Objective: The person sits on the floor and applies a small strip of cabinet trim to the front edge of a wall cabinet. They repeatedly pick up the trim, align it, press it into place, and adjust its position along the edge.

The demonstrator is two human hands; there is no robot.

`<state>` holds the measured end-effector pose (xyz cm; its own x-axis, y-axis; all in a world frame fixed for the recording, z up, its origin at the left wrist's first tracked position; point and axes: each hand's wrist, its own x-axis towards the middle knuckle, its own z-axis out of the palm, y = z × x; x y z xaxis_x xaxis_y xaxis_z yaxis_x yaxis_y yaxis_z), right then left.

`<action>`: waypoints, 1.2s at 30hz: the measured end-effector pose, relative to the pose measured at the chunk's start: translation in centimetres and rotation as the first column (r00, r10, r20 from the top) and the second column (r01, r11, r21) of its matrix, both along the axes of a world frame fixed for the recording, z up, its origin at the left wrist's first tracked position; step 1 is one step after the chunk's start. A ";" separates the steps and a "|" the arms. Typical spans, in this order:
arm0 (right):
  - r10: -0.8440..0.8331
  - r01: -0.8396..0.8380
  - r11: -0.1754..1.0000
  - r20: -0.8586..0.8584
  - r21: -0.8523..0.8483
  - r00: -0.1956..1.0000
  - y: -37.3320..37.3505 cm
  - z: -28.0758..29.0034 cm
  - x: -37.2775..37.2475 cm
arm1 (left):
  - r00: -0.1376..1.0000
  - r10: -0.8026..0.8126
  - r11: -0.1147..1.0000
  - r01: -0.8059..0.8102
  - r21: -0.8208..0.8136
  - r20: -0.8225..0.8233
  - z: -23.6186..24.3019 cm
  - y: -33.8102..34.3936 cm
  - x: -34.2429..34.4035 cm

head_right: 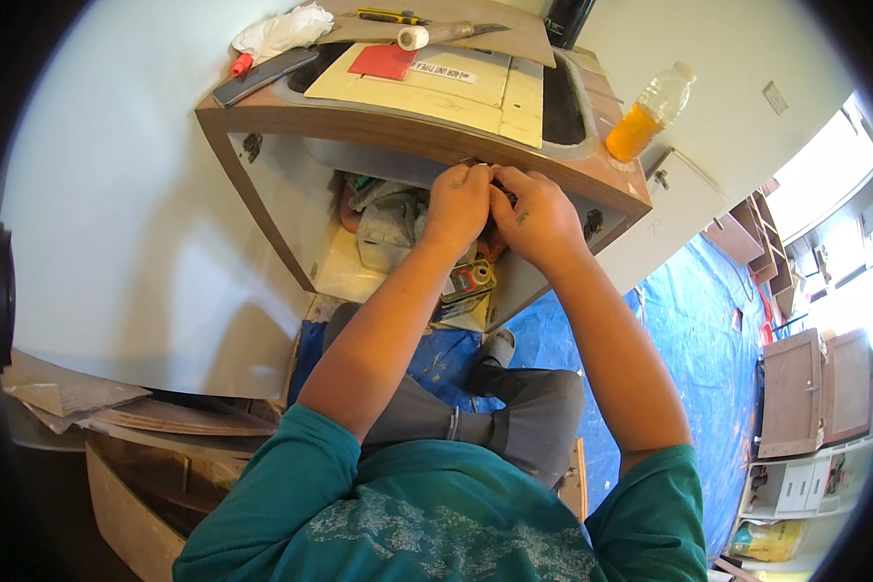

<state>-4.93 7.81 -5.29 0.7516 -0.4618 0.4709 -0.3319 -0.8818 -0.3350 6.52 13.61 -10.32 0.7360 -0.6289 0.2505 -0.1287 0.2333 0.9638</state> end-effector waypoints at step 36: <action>0.033 -0.034 0.999 0.027 0.024 0.999 1.0 0.0 0.7 | 0.901 0.147 0.989 -0.140 -0.048 0.409 -1.3 1.3 0.8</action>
